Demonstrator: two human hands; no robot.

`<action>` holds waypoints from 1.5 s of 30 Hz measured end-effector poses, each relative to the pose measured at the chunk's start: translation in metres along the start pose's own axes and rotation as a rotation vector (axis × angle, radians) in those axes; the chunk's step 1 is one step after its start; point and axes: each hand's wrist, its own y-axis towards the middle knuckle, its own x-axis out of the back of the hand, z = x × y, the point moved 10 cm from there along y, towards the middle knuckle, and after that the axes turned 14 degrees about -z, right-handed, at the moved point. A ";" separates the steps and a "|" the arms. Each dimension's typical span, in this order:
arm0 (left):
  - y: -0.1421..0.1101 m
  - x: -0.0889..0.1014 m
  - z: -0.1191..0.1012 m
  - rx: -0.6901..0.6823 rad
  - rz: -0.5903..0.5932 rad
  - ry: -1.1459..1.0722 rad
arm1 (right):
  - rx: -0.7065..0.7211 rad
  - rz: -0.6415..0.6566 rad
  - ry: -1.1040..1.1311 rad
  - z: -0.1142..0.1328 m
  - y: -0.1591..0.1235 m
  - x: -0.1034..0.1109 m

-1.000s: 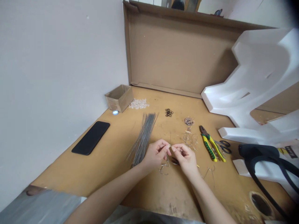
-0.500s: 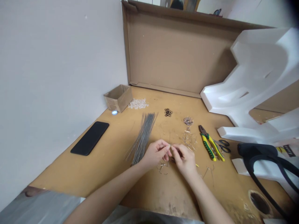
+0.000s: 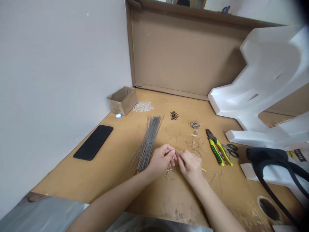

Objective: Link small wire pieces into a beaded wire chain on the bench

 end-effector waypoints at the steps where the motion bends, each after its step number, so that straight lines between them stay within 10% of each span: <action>1: 0.001 -0.001 0.001 0.015 0.011 -0.020 | -0.029 -0.014 0.020 -0.003 0.001 0.001; 18: 0.005 -0.002 0.000 0.088 0.101 -0.040 | -0.099 0.028 0.090 -0.004 0.000 -0.001; 26: 0.006 0.007 -0.011 -0.061 0.036 0.122 | -0.492 0.068 0.332 -0.031 -0.011 -0.018; 35: 0.005 -0.001 -0.006 0.086 0.146 -0.031 | -0.302 0.030 0.271 -0.021 -0.005 -0.011; 45: 0.006 0.000 -0.001 0.105 0.111 0.016 | -0.405 0.057 0.274 -0.027 -0.009 -0.016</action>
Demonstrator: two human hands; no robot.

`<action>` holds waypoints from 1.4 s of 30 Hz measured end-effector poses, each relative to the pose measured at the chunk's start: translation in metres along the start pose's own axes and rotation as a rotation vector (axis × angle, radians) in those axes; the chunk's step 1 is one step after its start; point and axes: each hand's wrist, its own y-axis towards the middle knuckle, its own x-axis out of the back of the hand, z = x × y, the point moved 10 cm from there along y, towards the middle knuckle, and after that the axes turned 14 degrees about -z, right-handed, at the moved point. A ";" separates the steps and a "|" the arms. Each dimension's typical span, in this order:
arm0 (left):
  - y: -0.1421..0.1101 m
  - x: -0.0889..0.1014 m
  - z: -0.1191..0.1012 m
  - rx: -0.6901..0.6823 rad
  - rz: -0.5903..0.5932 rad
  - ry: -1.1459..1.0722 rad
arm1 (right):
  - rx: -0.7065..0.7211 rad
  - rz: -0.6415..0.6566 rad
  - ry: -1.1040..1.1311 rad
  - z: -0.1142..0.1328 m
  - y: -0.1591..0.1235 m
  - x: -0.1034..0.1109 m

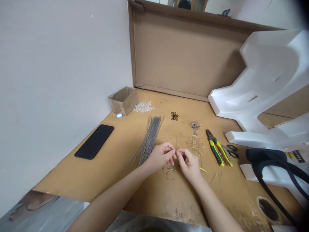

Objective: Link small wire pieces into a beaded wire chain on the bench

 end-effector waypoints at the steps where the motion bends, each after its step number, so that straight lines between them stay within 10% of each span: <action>1: 0.000 0.000 0.001 -0.005 -0.005 0.019 | -0.006 0.010 -0.003 0.000 0.000 -0.001; 21: -0.019 -0.006 -0.023 -0.602 -0.170 1.008 | -0.074 -0.023 -0.090 -0.001 -0.001 -0.001; 42: -0.012 0.002 -0.022 -0.560 -0.121 0.795 | -0.152 0.052 0.028 -0.008 -0.001 -0.002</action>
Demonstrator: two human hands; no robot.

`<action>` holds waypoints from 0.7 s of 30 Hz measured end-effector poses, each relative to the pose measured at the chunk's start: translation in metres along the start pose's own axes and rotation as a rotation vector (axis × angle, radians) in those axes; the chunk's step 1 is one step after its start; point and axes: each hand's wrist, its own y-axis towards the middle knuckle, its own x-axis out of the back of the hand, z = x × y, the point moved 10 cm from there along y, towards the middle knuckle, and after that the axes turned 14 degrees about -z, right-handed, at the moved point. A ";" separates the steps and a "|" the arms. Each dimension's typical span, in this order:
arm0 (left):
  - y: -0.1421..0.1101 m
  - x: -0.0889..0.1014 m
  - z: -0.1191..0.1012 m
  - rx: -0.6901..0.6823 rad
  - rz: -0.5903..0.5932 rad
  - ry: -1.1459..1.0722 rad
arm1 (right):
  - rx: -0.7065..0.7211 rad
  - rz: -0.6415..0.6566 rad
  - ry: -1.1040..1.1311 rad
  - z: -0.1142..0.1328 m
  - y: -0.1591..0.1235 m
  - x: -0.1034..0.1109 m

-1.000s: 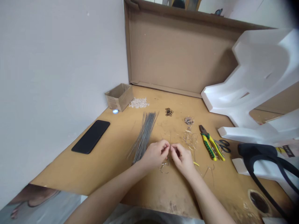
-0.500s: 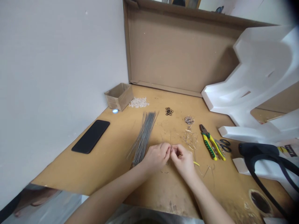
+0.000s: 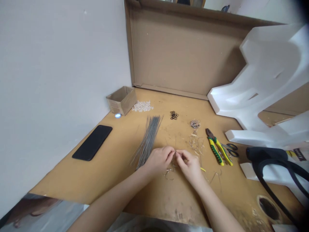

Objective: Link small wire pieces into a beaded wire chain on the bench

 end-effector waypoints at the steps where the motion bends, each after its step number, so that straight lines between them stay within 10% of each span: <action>1: 0.002 0.002 0.005 0.052 -0.009 -0.043 | -0.031 0.025 0.049 -0.003 0.000 -0.003; 5: 0.005 -0.001 0.019 0.292 0.024 -0.402 | -0.043 0.077 0.127 -0.003 -0.001 -0.005; 11: 0.003 -0.015 0.018 0.521 0.166 -0.882 | 0.325 0.073 -0.096 0.027 -0.003 -0.001; 21: 0.008 -0.009 0.025 0.475 0.079 -0.788 | 0.172 -0.079 0.055 0.018 0.000 0.016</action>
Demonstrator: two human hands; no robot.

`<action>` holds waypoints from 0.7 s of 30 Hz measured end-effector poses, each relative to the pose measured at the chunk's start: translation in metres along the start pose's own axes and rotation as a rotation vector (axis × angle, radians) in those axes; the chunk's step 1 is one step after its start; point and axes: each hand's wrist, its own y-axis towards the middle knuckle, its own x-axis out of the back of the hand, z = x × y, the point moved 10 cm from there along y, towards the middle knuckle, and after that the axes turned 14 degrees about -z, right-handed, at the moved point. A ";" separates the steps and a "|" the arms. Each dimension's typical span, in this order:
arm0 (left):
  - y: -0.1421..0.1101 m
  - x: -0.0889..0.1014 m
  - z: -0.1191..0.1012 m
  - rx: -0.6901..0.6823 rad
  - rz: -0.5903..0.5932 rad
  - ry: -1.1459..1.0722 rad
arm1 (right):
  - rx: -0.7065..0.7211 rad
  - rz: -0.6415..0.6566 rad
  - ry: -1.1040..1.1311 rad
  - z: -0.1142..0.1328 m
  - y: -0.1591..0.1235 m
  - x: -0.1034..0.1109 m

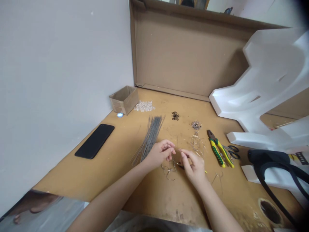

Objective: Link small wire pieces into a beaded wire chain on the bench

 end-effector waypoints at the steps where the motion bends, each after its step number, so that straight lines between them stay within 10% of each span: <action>1: 0.001 0.002 0.001 0.009 -0.006 0.007 | -0.097 -0.007 0.068 -0.007 0.001 0.000; 7: 0.005 0.011 -0.005 0.052 -0.043 -0.046 | -0.567 -0.037 0.522 -0.042 -0.001 -0.006; 12: 0.006 0.012 -0.004 0.098 -0.025 -0.190 | -0.719 -0.032 0.712 -0.053 0.000 -0.010; 21: 0.013 0.043 0.010 0.183 -0.365 -0.747 | -0.851 -0.345 1.067 -0.077 0.002 0.002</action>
